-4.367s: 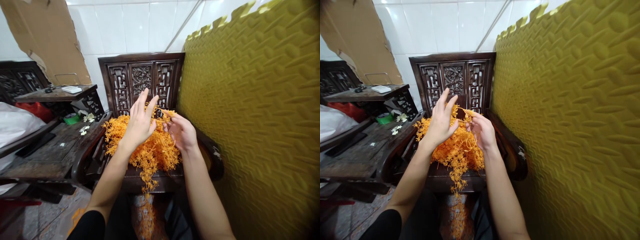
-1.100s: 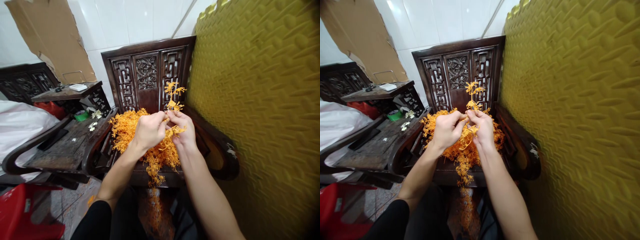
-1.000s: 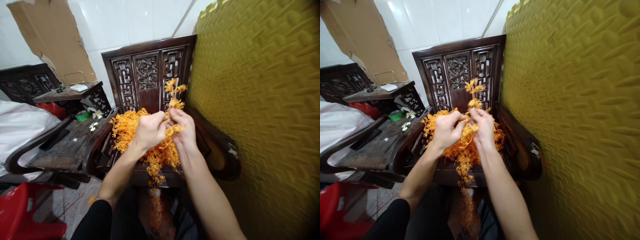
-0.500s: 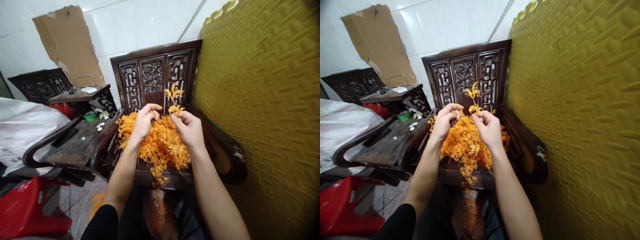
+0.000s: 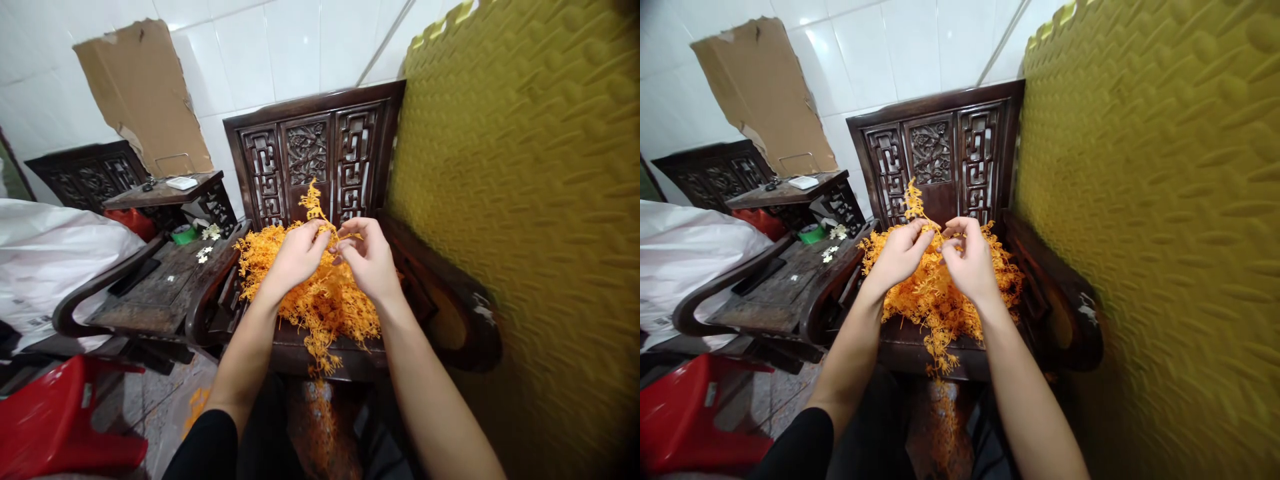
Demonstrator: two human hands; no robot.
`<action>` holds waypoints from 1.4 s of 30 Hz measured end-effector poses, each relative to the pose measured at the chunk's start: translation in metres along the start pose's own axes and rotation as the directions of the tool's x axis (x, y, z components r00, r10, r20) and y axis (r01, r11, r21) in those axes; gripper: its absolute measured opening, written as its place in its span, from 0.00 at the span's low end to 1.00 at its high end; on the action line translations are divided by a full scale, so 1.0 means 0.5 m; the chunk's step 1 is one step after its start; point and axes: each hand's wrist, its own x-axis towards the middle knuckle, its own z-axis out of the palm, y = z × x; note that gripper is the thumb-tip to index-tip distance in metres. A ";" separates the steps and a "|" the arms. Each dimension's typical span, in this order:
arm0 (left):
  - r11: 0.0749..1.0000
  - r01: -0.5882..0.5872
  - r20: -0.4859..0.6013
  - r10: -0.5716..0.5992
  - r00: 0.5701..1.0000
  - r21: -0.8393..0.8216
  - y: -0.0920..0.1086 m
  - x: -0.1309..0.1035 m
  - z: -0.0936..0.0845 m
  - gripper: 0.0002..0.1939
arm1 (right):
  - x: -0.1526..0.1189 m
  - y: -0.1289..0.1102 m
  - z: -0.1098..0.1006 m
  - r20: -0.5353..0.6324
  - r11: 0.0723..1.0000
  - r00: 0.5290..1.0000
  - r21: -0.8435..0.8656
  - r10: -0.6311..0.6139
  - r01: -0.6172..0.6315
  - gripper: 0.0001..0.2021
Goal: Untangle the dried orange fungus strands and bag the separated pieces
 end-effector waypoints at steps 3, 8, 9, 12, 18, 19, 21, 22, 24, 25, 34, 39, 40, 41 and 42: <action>0.985 -0.098 0.077 0.088 0.993 0.142 0.003 -0.006 -0.001 0.13 | 0.005 -0.003 -0.003 0.037 0.999 0.999 -0.033 -0.022 0.023 0.11; 0.982 -0.099 0.152 0.075 0.986 0.159 0.011 -0.010 -0.001 0.14 | 0.003 -0.013 -0.005 -0.010 0.991 0.997 -0.110 -0.074 0.073 0.11; 0.983 -0.086 0.156 0.060 0.986 0.165 0.012 -0.009 -0.002 0.14 | 0.003 -0.012 -0.004 -0.021 0.995 0.998 -0.090 -0.055 0.053 0.12; 0.974 -0.042 0.160 0.006 0.987 0.221 0.013 -0.007 -0.002 0.12 | 0.001 0.002 0.002 -0.030 1.000 0.999 -0.012 0.013 -0.014 0.14; 0.972 0.001 0.124 -0.031 0.992 0.237 0.007 -0.003 -0.003 0.13 | 0.005 0.017 0.015 -0.072 0.995 0.994 0.067 0.083 -0.079 0.14; 0.977 0.006 0.122 -0.033 0.992 0.213 0.007 -0.003 -0.005 0.14 | 0.006 0.013 0.014 -0.067 0.992 0.994 0.095 0.088 -0.081 0.15; 0.991 0.015 0.137 -0.034 0.990 0.135 0.007 -0.003 -0.011 0.13 | 0.007 0.002 0.008 -0.009 0.971 0.991 0.197 0.137 -0.132 0.18; 0.996 0.019 0.154 -0.032 0.988 0.085 0.008 -0.003 -0.014 0.13 | 0.008 -0.003 0.004 0.033 0.952 0.985 0.250 0.172 -0.175 0.19; 1.000 0.019 0.204 -0.015 0.979 -0.019 0.011 -0.004 -0.021 0.13 | 0.008 -0.011 -0.006 0.103 0.920 0.969 0.306 0.224 -0.245 0.20; 0.998 0.016 0.229 -0.001 0.973 -0.063 0.011 -0.005 -0.023 0.13 | 0.009 -0.013 -0.011 0.119 0.915 0.966 0.311 0.230 -0.256 0.21; 0.992 -0.015 0.299 0.053 0.953 -0.129 0.020 -0.012 -0.031 0.19 | 0.009 -0.008 -0.022 0.118 0.960 0.987 0.245 0.111 -0.137 0.16; 0.997 -0.049 0.258 0.030 0.966 0.066 0.030 -0.018 -0.013 0.19 | 0.012 -0.010 -0.020 -0.048 0.997 0.998 0.065 0.042 -0.039 0.19; 0.993 -0.057 0.254 0.028 0.967 0.105 0.030 -0.017 -0.007 0.18 | 0.012 -0.007 -0.016 -0.067 0.997 0.997 0.069 0.042 -0.038 0.21; 0.989 -0.062 0.252 0.026 0.967 0.134 0.029 -0.016 0.000 0.18 | 0.011 -0.004 -0.011 -0.084 0.996 0.995 0.082 0.046 -0.039 0.22; 0.986 -0.061 0.253 0.021 0.967 0.152 0.029 -0.015 0.005 0.18 | 0.011 0.000 -0.005 -0.100 0.995 0.994 0.092 0.051 -0.042 0.22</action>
